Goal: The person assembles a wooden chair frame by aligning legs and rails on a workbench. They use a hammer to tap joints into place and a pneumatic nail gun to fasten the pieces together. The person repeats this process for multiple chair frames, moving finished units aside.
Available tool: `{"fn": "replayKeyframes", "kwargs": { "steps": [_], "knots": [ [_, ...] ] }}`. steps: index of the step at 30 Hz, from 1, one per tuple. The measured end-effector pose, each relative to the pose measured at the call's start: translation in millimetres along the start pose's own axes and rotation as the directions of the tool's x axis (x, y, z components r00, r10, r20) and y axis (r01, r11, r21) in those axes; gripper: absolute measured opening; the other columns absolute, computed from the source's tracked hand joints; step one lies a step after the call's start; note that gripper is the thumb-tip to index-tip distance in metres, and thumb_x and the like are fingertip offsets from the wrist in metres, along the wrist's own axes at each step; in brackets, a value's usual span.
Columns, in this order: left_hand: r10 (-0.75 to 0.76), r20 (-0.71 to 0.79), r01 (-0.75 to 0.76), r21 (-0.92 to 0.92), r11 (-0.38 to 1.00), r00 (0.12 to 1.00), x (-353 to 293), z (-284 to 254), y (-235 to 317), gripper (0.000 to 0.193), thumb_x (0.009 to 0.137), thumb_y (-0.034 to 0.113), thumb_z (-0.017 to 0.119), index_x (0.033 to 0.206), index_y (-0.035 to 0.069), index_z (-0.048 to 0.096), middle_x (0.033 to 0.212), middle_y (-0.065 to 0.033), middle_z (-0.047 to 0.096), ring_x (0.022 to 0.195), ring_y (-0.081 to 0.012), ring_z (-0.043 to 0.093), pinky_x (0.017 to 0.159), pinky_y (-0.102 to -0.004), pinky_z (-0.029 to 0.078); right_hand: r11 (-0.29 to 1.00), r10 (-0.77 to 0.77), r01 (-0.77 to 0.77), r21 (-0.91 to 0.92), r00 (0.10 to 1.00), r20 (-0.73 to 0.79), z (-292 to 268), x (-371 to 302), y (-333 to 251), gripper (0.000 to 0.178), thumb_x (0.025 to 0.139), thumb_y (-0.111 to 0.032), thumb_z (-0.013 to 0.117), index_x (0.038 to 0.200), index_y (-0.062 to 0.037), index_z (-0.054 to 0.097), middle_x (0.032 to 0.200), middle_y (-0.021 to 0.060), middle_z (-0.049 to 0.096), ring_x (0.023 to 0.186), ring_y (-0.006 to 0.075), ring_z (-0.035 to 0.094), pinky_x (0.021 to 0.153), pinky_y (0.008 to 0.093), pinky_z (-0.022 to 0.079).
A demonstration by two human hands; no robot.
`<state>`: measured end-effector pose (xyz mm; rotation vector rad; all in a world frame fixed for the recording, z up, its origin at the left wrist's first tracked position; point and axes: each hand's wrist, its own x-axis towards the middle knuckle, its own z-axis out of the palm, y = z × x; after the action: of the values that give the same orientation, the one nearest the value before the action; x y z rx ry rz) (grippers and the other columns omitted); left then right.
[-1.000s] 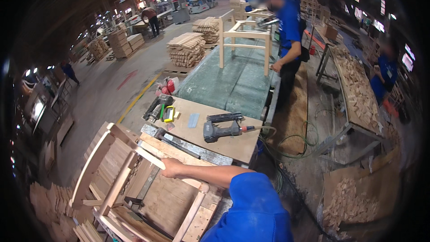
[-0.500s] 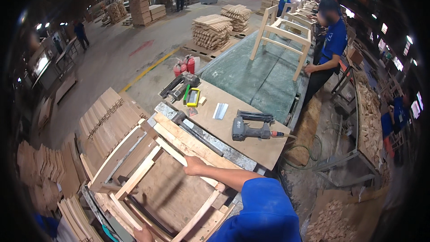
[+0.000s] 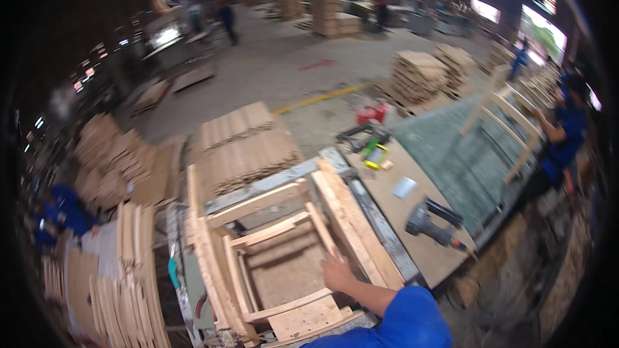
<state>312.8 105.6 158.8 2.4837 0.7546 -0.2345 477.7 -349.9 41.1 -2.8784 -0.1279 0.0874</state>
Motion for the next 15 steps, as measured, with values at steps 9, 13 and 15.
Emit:
{"fn": "replayKeyframes", "kwargs": {
  "steps": [9, 13, 15],
  "knots": [
    [-0.502, 0.057, 0.437, -0.583, 0.685, 0.863, -130, 64, -92, 0.038, 0.105, 0.035, 0.051, 0.094, 0.004, 0.068, 0.088, -0.016, 0.069, 0.074, -0.0293, 0.063, 0.072, -0.0421, 0.053, 0.999, -0.04, 0.042, -0.019, 0.995, 0.093, 9, 10, -24, 0.045, 0.097, -0.028, 0.062, 0.134, -0.0027, 0.069, 0.154, 0.0246, 0.046, 0.158, 0.0515, 0.018, 0.122, 0.0677, 0.024],
    [-0.664, 0.365, 0.605, -0.778, 0.166, 0.652, -238, 125, -116, 0.04, 0.108, 0.038, 0.048, 0.091, 0.007, 0.067, 0.083, -0.0117, 0.067, 0.07, -0.0249, 0.062, 0.069, -0.0383, 0.052, 0.994, -0.072, 0.063, 0.094, 0.993, 0.097, 19, 9, 6, 0.045, 0.09, -0.008, 0.061, 0.134, 0.0016, 0.063, 0.154, 0.0325, 0.045, 0.149, 0.0527, 0.031, 0.123, 0.0562, 0.033],
    [-0.677, 0.472, 0.602, -0.797, -0.052, 0.565, -260, 141, -116, 0.042, 0.109, 0.04, 0.047, 0.089, 0.009, 0.066, 0.081, -0.0095, 0.067, 0.068, -0.0227, 0.061, 0.067, -0.0364, 0.052, 0.959, -0.093, 0.07, 0.273, 0.993, 0.07, 6, 33, 30, 0.046, 0.09, -0.001, 0.054, 0.136, 0.0009, 0.063, 0.15, 0.032, 0.049, 0.136, 0.0505, 0.048, 0.121, 0.0514, 0.036]
  ]
}}
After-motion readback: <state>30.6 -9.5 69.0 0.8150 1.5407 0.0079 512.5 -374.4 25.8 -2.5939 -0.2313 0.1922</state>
